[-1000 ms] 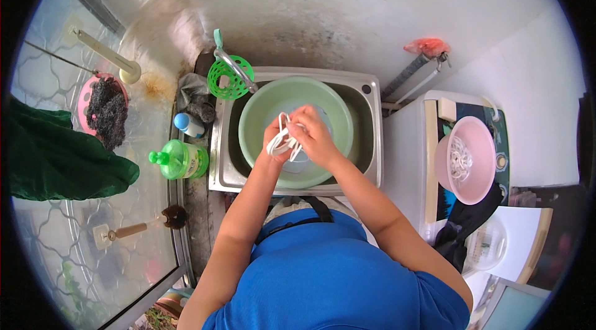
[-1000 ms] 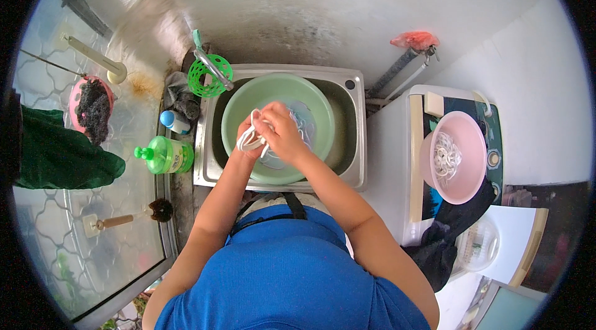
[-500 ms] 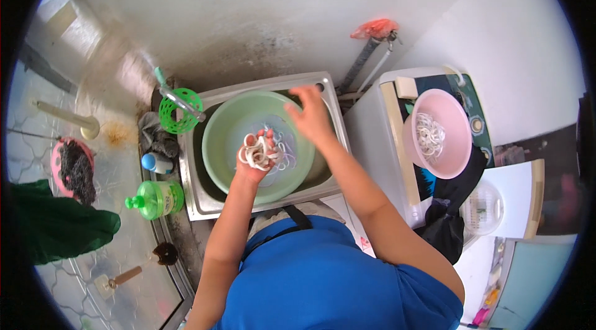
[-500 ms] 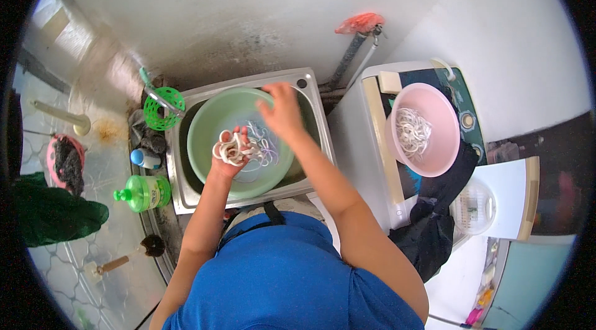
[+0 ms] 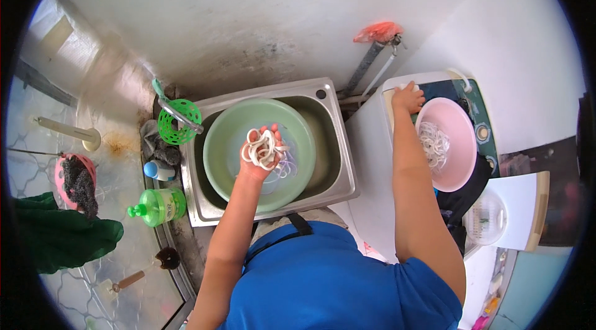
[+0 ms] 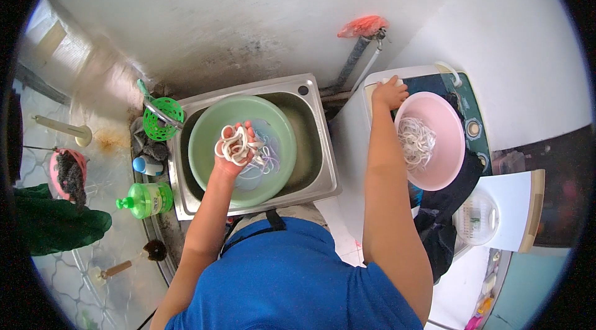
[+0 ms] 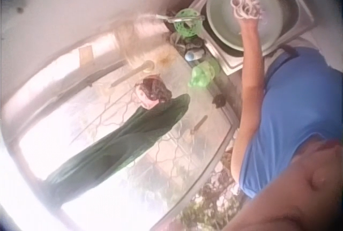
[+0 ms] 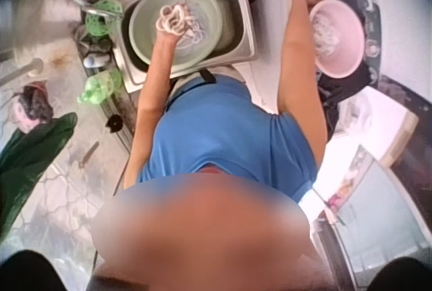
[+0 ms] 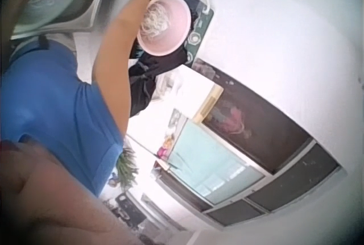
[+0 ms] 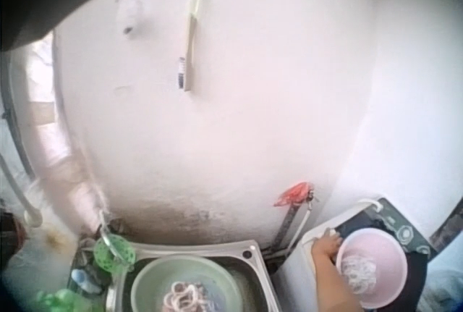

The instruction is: The person washes white and purple cords in a basin inside a sink. The person applies soap to the cords, rubs them between their hands to clean them, and then rinses them under running water before placing the white cords into a separate pink basin.

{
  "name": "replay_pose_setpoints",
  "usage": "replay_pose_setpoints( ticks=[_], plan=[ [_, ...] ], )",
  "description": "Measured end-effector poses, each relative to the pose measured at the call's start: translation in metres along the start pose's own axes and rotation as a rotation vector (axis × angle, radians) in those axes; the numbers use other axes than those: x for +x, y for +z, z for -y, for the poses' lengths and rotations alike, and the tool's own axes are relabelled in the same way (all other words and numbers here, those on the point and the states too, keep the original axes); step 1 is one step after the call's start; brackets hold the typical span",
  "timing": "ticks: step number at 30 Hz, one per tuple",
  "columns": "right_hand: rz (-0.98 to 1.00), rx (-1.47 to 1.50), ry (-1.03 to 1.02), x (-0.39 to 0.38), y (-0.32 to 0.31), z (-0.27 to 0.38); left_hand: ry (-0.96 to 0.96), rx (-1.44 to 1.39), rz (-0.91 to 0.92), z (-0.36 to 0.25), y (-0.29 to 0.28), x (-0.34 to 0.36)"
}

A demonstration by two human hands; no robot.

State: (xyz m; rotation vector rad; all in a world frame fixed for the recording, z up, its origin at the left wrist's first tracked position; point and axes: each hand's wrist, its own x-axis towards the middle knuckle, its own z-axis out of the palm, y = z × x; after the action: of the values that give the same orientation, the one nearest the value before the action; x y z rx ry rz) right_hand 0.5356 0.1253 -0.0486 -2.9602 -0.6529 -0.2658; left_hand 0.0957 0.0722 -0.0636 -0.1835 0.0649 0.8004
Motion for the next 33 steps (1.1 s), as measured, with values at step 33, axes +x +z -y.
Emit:
replay_pose_setpoints(
  ticks=[33],
  plan=[
    [0.377, 0.830, -1.307, -0.378, -0.117, 0.105, 0.574, 0.386, 0.296, 0.002, -0.007, -0.029]
  ],
)
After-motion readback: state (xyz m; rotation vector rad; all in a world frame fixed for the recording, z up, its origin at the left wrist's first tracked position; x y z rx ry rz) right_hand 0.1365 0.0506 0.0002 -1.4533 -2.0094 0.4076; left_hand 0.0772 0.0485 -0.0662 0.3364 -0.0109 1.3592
